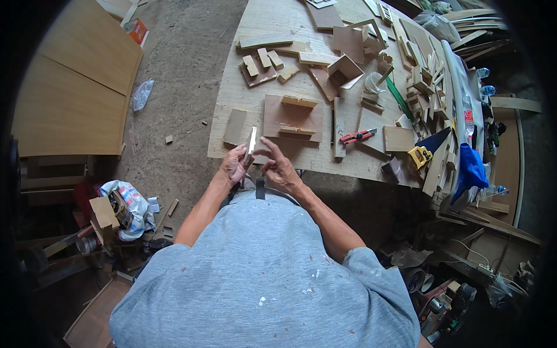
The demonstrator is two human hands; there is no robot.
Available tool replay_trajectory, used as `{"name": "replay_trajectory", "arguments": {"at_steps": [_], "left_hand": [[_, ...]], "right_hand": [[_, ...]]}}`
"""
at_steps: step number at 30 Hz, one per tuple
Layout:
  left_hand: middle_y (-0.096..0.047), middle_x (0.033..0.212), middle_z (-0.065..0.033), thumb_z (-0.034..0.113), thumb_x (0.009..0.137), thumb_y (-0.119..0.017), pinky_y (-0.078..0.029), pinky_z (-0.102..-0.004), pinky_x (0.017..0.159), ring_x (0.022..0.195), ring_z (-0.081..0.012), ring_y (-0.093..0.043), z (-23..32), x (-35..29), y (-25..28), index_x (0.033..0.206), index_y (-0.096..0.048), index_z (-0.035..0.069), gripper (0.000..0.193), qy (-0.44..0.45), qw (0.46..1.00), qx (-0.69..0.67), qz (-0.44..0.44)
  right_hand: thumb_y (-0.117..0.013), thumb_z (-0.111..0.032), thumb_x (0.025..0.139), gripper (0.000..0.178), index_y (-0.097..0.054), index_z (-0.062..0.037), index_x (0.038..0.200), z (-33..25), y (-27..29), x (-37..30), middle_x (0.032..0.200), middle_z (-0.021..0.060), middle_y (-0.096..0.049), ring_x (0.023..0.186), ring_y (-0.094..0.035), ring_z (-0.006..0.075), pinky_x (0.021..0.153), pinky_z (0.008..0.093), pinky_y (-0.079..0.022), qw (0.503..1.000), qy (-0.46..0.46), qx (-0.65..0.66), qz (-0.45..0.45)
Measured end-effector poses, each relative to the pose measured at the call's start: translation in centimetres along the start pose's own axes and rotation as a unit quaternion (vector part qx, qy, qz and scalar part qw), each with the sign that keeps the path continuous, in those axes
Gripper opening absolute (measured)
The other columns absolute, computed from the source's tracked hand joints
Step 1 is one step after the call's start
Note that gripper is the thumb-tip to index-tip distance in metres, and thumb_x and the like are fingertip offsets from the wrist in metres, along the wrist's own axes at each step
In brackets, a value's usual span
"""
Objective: Assembling and gluing small wooden boxes at a workbench in a workshop.
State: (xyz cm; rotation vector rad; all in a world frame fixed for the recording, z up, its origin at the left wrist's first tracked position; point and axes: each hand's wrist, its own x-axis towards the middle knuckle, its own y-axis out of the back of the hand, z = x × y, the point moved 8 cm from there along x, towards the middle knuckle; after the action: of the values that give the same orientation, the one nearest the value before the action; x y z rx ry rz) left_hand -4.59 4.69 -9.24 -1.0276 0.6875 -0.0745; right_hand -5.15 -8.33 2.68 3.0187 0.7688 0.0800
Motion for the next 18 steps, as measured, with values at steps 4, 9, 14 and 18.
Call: {"name": "replay_trajectory", "arguments": {"at_steps": [4,9,14,18], "left_hand": [[-0.068,0.099,-0.0119,0.009,0.101,-0.043,-0.062,-0.0256,0.072,0.079,-0.0151,-0.07,0.3,-0.3,-0.8,0.123,-0.052,-0.004,0.027,0.028,0.999,-0.019,-0.005],[-0.067,0.097,-0.0127,0.01,0.102,-0.044,-0.063,-0.024,0.072,0.08,-0.0161,-0.07,-0.4,-1.1,-2.3,0.122,-0.053,-0.004,0.026,0.062,0.995,-0.042,-0.063],[-0.067,0.097,-0.0124,0.01,0.103,-0.044,-0.063,-0.0236,0.073,0.082,-0.0156,-0.07,0.2,-1.6,-3.1,0.122,-0.053,-0.004,0.026,0.05,0.995,-0.054,-0.066],[-0.067,0.098,-0.0119,0.01,0.103,-0.045,-0.063,-0.0235,0.073,0.084,-0.015,-0.069,0.4,-1.5,-2.9,0.126,-0.051,-0.004,0.028,0.047,0.996,-0.049,-0.058]], "right_hand": [[-0.043,0.012,0.069,0.095,-0.016,-0.0137,0.157,1.6,1.5,1.0,0.146,0.0183,-0.046,0.082,-0.061,0.0111,0.072,0.0243,-0.053,0.998,-0.049,0.033,0.039],[-0.043,0.012,0.069,0.095,-0.016,-0.0133,0.156,2.4,2.1,2.4,0.148,0.0197,-0.043,0.088,-0.062,0.0146,0.074,0.0285,-0.056,0.99,-0.055,0.117,0.055],[-0.043,0.012,0.071,0.089,-0.02,-0.0103,0.155,0.9,1.3,2.0,0.14,0.0174,-0.051,0.086,-0.062,0.0137,0.075,0.0273,-0.055,0.991,-0.061,0.115,0.037],[-0.045,0.012,0.073,0.083,-0.026,-0.0072,0.152,-0.1,1.1,1.2,0.132,0.0163,-0.055,0.083,-0.062,0.013,0.073,0.0263,-0.055,0.991,-0.045,0.121,0.027]]}}
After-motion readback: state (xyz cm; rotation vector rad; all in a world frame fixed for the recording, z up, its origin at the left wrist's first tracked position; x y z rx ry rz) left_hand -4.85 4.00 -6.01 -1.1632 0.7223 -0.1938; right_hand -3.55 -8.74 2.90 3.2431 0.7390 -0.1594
